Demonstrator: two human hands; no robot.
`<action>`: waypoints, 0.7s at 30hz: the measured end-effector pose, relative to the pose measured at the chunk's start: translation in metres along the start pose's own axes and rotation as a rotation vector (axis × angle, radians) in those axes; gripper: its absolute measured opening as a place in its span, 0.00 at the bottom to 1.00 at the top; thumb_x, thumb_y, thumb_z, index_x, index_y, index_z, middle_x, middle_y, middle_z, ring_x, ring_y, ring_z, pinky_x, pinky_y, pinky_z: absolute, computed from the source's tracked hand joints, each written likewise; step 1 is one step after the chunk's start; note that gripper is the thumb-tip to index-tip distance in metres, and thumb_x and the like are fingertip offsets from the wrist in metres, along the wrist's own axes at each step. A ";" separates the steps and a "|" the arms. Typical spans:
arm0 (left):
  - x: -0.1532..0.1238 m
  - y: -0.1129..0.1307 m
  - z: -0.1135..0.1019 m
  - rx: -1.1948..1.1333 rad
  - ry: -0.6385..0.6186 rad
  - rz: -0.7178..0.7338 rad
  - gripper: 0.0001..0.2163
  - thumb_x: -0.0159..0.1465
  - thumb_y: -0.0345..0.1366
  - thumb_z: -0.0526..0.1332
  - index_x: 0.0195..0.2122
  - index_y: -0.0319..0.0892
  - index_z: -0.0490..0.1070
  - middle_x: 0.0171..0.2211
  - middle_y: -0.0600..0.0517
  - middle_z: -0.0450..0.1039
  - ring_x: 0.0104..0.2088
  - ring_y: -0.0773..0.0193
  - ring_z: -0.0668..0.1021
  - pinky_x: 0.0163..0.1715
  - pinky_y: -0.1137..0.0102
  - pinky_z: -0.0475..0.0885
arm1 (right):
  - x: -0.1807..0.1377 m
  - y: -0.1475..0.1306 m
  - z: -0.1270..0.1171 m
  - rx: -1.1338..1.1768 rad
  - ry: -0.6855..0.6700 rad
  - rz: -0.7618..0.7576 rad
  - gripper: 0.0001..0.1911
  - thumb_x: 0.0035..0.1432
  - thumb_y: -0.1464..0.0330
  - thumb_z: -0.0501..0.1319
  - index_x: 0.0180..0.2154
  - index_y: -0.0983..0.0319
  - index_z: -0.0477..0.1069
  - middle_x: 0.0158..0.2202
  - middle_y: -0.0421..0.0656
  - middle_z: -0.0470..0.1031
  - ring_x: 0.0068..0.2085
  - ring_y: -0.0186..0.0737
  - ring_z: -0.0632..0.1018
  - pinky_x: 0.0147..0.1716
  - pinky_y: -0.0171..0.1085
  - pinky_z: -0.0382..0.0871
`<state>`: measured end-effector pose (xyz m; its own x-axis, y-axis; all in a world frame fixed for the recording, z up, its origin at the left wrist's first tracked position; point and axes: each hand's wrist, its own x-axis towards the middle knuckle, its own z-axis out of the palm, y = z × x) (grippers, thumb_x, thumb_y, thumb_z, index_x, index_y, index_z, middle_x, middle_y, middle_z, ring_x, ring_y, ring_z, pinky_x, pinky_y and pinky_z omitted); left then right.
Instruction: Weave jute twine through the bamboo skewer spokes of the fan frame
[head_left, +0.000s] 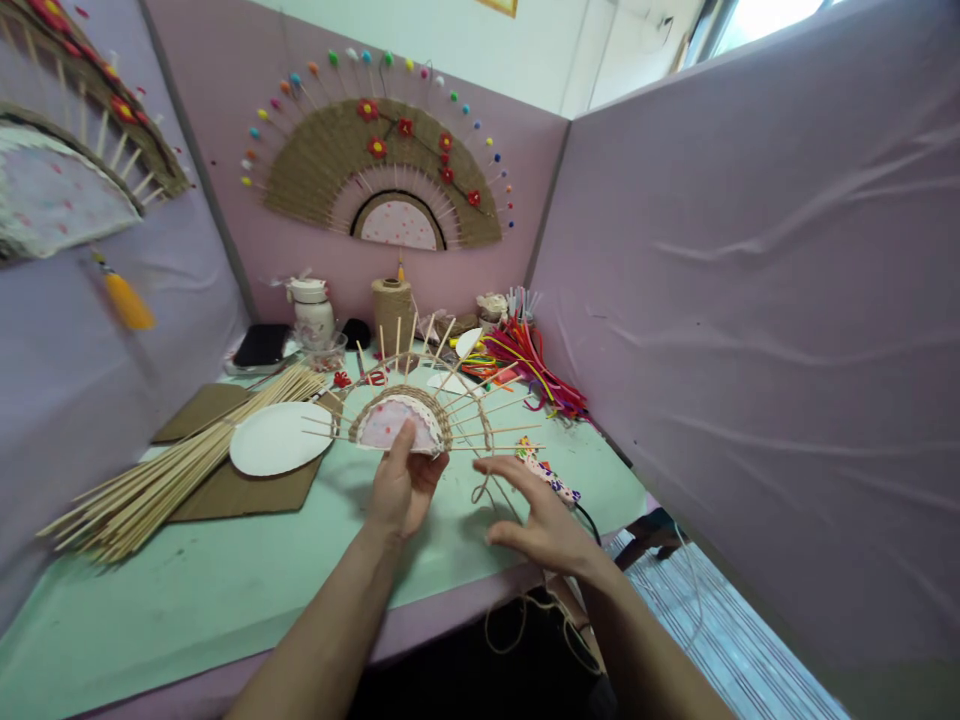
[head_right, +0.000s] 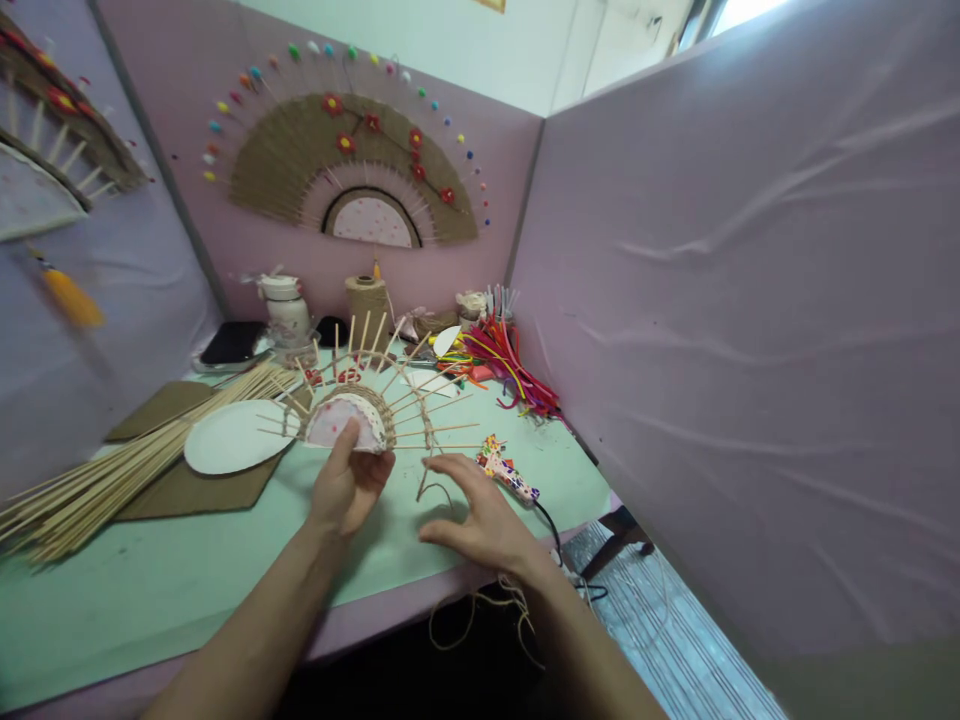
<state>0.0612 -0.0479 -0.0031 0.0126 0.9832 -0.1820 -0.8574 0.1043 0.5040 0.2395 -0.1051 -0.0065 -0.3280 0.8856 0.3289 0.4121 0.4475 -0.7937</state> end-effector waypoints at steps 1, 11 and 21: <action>-0.001 -0.002 0.000 -0.005 -0.011 -0.026 0.05 0.59 0.32 0.65 0.35 0.39 0.71 0.25 0.57 0.77 0.22 0.72 0.77 0.22 0.77 0.76 | 0.001 0.001 0.000 0.050 0.063 0.007 0.34 0.50 0.48 0.66 0.55 0.58 0.69 0.55 0.50 0.70 0.56 0.50 0.70 0.57 0.49 0.62; -0.004 -0.020 -0.006 0.298 -0.235 -0.293 0.18 0.60 0.49 0.63 0.38 0.36 0.74 0.33 0.46 0.78 0.30 0.65 0.79 0.28 0.72 0.76 | 0.039 0.003 0.038 0.508 0.557 0.200 0.18 0.60 0.55 0.58 0.40 0.63 0.74 0.31 0.43 0.76 0.34 0.39 0.75 0.38 0.37 0.70; -0.002 -0.025 -0.028 1.380 -0.375 1.150 0.10 0.57 0.35 0.66 0.40 0.48 0.77 0.40 0.47 0.76 0.45 0.56 0.75 0.51 0.61 0.66 | 0.046 0.012 0.029 0.519 0.608 0.169 0.19 0.61 0.54 0.57 0.35 0.64 0.72 0.27 0.41 0.73 0.28 0.36 0.73 0.32 0.36 0.69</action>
<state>0.0685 -0.0571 -0.0392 0.0607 0.6055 0.7935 0.4588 -0.7230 0.5166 0.2045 -0.0623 -0.0159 0.2829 0.9158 0.2849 -0.0808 0.3188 -0.9444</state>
